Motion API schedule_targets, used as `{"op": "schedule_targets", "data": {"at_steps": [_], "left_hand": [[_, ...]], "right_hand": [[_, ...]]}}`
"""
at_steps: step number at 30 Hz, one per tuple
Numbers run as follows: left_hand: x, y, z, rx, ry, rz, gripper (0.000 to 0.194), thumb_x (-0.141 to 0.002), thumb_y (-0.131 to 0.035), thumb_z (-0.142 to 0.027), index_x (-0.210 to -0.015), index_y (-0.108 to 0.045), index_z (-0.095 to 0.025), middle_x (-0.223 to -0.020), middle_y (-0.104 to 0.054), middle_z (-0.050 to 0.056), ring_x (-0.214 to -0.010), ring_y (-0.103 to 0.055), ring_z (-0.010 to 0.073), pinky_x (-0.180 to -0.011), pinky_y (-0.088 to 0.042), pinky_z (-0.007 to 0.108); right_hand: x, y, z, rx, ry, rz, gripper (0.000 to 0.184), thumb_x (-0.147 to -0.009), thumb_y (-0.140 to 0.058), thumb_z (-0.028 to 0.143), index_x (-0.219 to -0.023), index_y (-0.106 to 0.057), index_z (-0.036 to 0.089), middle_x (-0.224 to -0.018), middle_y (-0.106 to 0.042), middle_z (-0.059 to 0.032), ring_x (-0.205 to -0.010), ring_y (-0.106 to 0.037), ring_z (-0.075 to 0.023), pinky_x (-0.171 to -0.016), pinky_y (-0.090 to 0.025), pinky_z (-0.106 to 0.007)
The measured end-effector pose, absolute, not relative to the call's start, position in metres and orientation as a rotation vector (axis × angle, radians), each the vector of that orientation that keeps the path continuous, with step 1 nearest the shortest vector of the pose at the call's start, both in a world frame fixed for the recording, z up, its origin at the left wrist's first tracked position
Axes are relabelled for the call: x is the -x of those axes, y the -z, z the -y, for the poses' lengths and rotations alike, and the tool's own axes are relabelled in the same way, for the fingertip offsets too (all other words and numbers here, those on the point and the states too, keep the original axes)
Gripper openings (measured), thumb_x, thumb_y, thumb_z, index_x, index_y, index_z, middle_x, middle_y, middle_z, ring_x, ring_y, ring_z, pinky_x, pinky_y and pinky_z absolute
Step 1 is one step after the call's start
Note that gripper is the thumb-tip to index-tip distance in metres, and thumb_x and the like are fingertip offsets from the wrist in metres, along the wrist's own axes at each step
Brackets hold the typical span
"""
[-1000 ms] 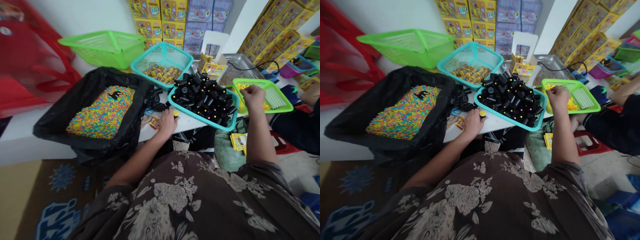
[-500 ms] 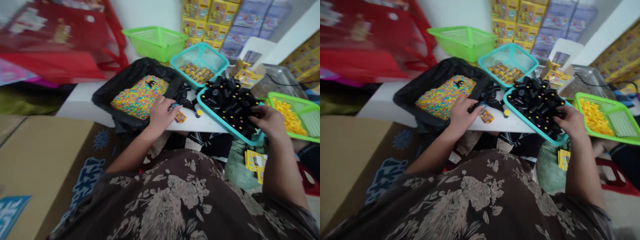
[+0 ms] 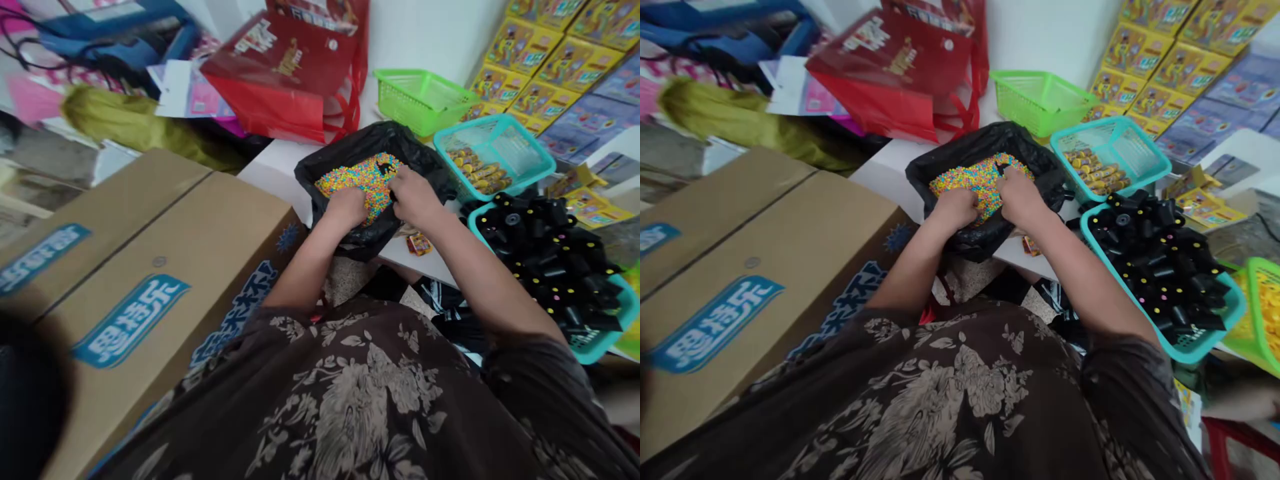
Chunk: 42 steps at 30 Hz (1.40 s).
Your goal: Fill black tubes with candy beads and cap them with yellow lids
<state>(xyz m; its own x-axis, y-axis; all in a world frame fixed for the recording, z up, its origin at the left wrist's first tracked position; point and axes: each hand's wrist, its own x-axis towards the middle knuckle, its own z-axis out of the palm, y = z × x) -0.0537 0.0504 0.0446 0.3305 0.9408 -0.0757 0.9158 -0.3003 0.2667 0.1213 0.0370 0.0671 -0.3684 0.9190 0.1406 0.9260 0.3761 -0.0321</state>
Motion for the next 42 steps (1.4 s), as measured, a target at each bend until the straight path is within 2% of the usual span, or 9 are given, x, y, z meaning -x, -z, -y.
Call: {"op": "schedule_targets", "data": {"at_steps": [3,9,11,14,19,25,29,32,42], "left_hand": [[0.055,-0.042,-0.049,-2.299,-0.23,-1.656,0.029,-0.089,-0.058,-0.012,-0.109,-0.079,-0.011,-0.114,-0.077,0.022,-0.12,-0.07,0.0375,-0.107,-0.052,0.047],[0.056,-0.04,-0.046,-2.228,-0.399,-1.689,0.035,-0.097,-0.049,-0.014,-0.124,-0.07,-0.009,-0.121,-0.074,0.023,-0.121,-0.069,0.0352,-0.104,-0.052,0.043],[0.055,-0.041,-0.045,-2.195,-0.412,-1.686,0.036,-0.097,-0.048,-0.012,-0.127,-0.067,-0.008,-0.122,-0.073,0.024,-0.121,-0.069,0.0356,-0.104,-0.051,0.043],[0.055,-0.042,-0.042,-2.156,-0.451,-1.701,0.039,-0.097,-0.043,-0.007,-0.129,-0.064,-0.007,-0.124,-0.072,0.024,-0.121,-0.07,0.0347,-0.103,-0.051,0.042],[0.057,-0.043,-0.038,-2.055,-0.593,-1.768,0.038,-0.1,-0.037,-0.009,-0.129,-0.062,-0.01,-0.124,-0.072,0.021,-0.119,-0.07,0.0325,-0.102,-0.051,0.04],[0.057,-0.035,-0.041,-1.911,-0.802,-1.781,0.033,-0.099,-0.043,-0.013,-0.127,-0.06,-0.013,-0.12,-0.073,0.018,-0.118,-0.069,0.0297,-0.104,-0.049,0.038],[0.061,-0.023,-0.05,-1.884,-0.988,-1.733,0.025,-0.095,-0.048,-0.013,-0.115,-0.063,-0.016,-0.117,-0.073,0.014,-0.115,-0.069,0.0276,-0.102,-0.049,0.036],[0.065,-0.013,-0.053,-1.858,-1.238,-1.602,0.02,-0.091,-0.05,-0.012,-0.105,-0.064,-0.019,-0.106,-0.073,0.009,-0.104,-0.069,0.025,-0.096,-0.051,0.036],[0.053,0.009,-0.025,-1.839,-1.605,-1.157,0.033,-0.078,-0.058,-0.013,-0.108,-0.065,-0.022,-0.101,-0.07,0.004,-0.092,-0.067,0.0199,-0.086,-0.055,0.034]], "right_hand": [[-0.098,-0.05,-0.078,1.782,-0.051,2.716,0.032,-0.08,-0.067,0.012,-0.109,-0.078,0.008,-0.114,-0.073,-0.0223,-0.107,-0.066,-0.0343,-0.094,-0.051,-0.04],[-0.097,-0.031,-0.109,1.93,-0.423,2.641,0.026,-0.073,-0.083,0.03,-0.097,-0.079,0.021,-0.073,-0.07,0.0012,-0.082,-0.067,-0.022,-0.075,-0.051,-0.029],[-0.1,-0.035,-0.109,1.93,-0.367,2.605,0.034,-0.075,-0.082,0.029,-0.107,-0.077,0.018,-0.082,-0.074,-0.0022,-0.085,-0.068,-0.0231,-0.076,-0.052,-0.03],[-0.102,-0.045,-0.107,1.936,-0.122,2.618,0.045,-0.08,-0.077,0.017,-0.124,-0.071,0.008,-0.113,-0.076,-0.0188,-0.105,-0.071,-0.0318,-0.091,-0.053,-0.035],[-0.095,-0.055,-0.106,1.876,0.002,2.797,0.032,-0.085,-0.065,0.002,-0.115,-0.075,0.002,-0.131,-0.066,-0.0331,-0.121,-0.067,-0.0419,-0.103,-0.05,-0.045],[-0.085,-0.046,-0.102,1.725,0.094,2.986,0.038,-0.084,-0.061,0.007,-0.118,-0.077,0.005,-0.124,-0.072,-0.0279,-0.11,-0.07,-0.0365,-0.092,-0.051,-0.041],[-0.095,-0.041,-0.104,1.688,-0.201,2.747,0.03,-0.077,-0.074,0.019,-0.106,-0.081,0.016,-0.1,-0.079,-0.008,-0.095,-0.07,-0.0251,-0.081,-0.049,-0.03],[-0.106,-0.038,-0.097,1.565,-0.535,2.366,0.026,-0.068,-0.082,0.024,-0.093,-0.081,0.017,-0.077,-0.071,0.0028,-0.076,-0.065,-0.019,-0.07,-0.046,-0.027],[-0.12,-0.039,-0.03,1.311,-0.296,2.175,0.032,-0.082,-0.074,0.025,-0.113,-0.078,0.018,-0.105,-0.074,-0.0098,-0.097,-0.066,-0.0263,-0.088,-0.051,-0.037]]}}
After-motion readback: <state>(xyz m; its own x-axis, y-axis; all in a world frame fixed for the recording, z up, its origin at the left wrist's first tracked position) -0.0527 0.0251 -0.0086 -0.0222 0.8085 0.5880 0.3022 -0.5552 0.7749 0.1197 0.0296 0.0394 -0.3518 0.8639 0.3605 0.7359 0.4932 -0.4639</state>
